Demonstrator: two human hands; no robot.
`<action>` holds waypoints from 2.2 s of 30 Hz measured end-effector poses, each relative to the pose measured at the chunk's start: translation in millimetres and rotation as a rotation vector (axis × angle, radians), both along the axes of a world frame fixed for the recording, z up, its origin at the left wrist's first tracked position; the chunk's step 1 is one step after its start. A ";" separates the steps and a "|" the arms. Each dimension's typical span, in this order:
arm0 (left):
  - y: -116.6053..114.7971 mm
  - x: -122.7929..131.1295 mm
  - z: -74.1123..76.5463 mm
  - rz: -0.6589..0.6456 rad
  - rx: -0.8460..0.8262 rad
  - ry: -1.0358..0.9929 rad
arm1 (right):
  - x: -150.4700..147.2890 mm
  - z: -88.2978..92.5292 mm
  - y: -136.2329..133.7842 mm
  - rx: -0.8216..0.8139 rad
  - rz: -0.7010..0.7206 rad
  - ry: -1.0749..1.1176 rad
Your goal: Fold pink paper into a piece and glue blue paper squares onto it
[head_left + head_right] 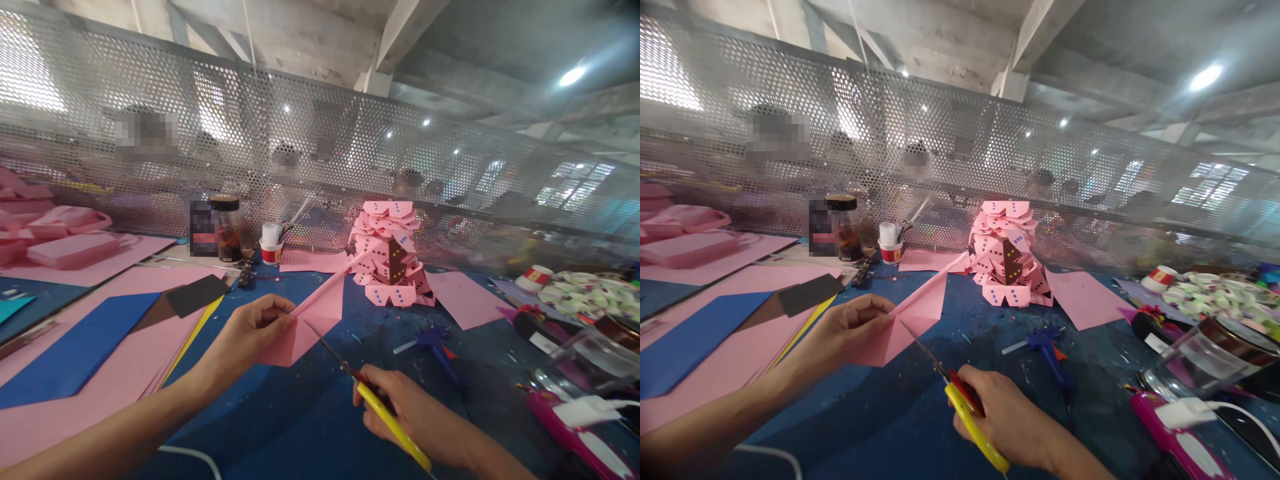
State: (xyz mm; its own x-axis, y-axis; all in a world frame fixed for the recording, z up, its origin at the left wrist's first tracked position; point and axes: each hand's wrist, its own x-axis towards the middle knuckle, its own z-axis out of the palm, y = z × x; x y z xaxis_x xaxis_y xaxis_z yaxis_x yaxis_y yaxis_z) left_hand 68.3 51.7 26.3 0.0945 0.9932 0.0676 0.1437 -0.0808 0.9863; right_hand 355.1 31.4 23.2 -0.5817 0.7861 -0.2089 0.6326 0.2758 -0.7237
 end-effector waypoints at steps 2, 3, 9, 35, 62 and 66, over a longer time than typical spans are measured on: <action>0.4 -0.8 -0.5 0.001 0.004 -0.002 | 0.8 -2.0 0.0 0.002 0.001 0.006; 0.6 -1.2 -0.7 0.000 0.006 -0.004 | 1.3 -2.8 0.0 0.002 0.003 0.010; 0.0 -0.3 -0.1 0.009 0.002 0.014 | 2.8 -3.0 -1.3 0.009 0.016 0.024; -3.9 4.4 4.8 -0.001 -0.003 -0.009 | -1.5 1.2 -2.7 0.045 0.007 -0.006; -5.6 3.8 4.1 0.023 0.035 0.051 | -0.8 -2.1 -1.7 0.023 -0.023 0.007; -6.4 5.0 6.4 0.028 0.025 0.043 | -0.6 -1.7 -1.0 0.042 -0.012 -0.010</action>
